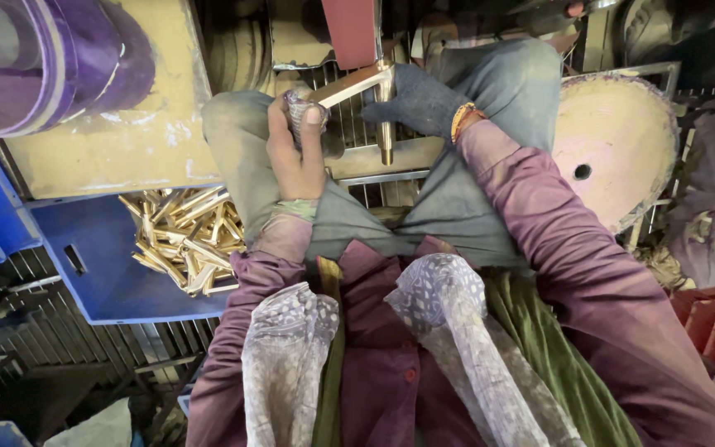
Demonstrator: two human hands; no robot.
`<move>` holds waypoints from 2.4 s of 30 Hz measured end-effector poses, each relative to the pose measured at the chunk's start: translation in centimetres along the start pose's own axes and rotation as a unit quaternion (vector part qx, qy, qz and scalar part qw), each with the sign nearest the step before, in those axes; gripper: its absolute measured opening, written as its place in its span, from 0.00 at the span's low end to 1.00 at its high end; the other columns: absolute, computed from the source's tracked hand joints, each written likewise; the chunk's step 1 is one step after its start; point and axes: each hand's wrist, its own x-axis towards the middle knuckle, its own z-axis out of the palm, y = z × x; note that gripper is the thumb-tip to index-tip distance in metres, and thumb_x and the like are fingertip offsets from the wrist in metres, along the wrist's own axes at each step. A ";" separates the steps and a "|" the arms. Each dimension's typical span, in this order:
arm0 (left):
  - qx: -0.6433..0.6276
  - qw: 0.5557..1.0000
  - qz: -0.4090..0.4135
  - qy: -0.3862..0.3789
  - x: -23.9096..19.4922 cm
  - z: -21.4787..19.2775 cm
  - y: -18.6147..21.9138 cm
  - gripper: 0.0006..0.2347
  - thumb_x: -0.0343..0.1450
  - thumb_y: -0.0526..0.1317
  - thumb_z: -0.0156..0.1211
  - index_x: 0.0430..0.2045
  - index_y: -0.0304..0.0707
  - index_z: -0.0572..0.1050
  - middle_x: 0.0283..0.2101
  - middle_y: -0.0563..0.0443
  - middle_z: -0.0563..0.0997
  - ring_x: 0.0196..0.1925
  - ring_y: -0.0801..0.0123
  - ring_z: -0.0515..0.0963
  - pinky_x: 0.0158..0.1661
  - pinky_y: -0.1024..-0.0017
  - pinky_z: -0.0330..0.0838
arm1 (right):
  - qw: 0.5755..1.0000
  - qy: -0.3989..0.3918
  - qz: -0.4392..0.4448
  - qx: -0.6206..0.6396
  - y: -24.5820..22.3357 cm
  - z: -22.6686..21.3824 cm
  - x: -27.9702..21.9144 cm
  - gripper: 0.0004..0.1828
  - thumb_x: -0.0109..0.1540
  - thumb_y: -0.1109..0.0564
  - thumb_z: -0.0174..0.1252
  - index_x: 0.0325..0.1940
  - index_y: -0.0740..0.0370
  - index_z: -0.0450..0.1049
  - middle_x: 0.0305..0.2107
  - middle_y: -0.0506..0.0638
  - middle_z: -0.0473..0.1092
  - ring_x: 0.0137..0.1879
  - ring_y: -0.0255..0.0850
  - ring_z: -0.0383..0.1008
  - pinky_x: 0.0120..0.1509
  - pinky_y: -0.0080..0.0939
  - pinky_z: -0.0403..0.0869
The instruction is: The person polishes brass L-shaped metal components by holding them against a moving sanding belt and a rotating buffing wheel, handling the items one at a time and turning them to reach different surfaces.
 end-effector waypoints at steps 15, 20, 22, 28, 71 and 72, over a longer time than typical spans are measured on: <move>-0.074 0.996 -0.027 0.036 0.7 0.8 -3.4 0.13 0.81 0.42 0.54 0.55 0.31 0.70 0.44 0.50 0.78 0.44 0.73 0.76 0.45 0.75 0.74 | 0.999 0.034 0.016 0.010 2.2 0.7 0.8 0.13 0.62 0.51 0.66 0.38 0.63 0.76 0.27 0.47 0.74 0.33 0.34 0.72 0.39 0.40 0.72; -0.115 0.991 -0.048 0.046 1.4 1.2 -5.4 0.14 0.81 0.44 0.54 0.53 0.31 0.71 0.43 0.51 0.77 0.42 0.73 0.73 0.42 0.75 0.72 | 0.998 0.055 0.017 0.033 2.3 0.9 0.8 0.12 0.62 0.53 0.66 0.41 0.63 0.75 0.27 0.46 0.75 0.33 0.33 0.75 0.38 0.38 0.74; -0.115 0.991 -0.060 0.039 1.6 1.0 -6.1 0.13 0.82 0.45 0.52 0.50 0.31 0.72 0.40 0.52 0.76 0.39 0.73 0.72 0.40 0.75 0.70 | 0.997 0.061 0.031 0.036 2.4 1.0 0.8 0.11 0.62 0.54 0.66 0.42 0.62 0.75 0.27 0.45 0.76 0.33 0.32 0.76 0.38 0.36 0.75; -0.227 0.969 -0.089 0.024 2.7 1.6 -8.9 0.13 0.82 0.46 0.50 0.44 0.33 0.73 0.36 0.54 0.76 0.34 0.75 0.73 0.35 0.75 0.70 | 0.994 0.077 0.040 0.069 2.5 1.5 0.8 0.11 0.65 0.56 0.68 0.38 0.64 0.74 0.27 0.47 0.75 0.33 0.32 0.76 0.37 0.36 0.76; -0.189 0.944 -0.134 -0.233 -6.5 -5.9 3.8 0.15 0.79 0.40 0.56 0.57 0.28 0.73 0.43 0.54 0.80 0.42 0.77 0.77 0.43 0.78 0.72 | 0.972 0.181 -0.131 -0.069 -4.4 5.3 -16.3 0.18 0.64 0.59 0.63 0.58 0.61 0.72 0.54 0.56 0.74 0.64 0.52 0.76 0.67 0.46 0.74; -0.206 0.941 -0.137 -0.230 -7.3 -6.1 4.2 0.15 0.79 0.40 0.56 0.58 0.28 0.73 0.43 0.54 0.80 0.42 0.76 0.77 0.44 0.77 0.72 | 0.970 0.175 -0.156 -0.058 -4.1 5.3 -16.4 0.19 0.64 0.59 0.63 0.59 0.61 0.71 0.56 0.56 0.74 0.66 0.52 0.74 0.69 0.46 0.73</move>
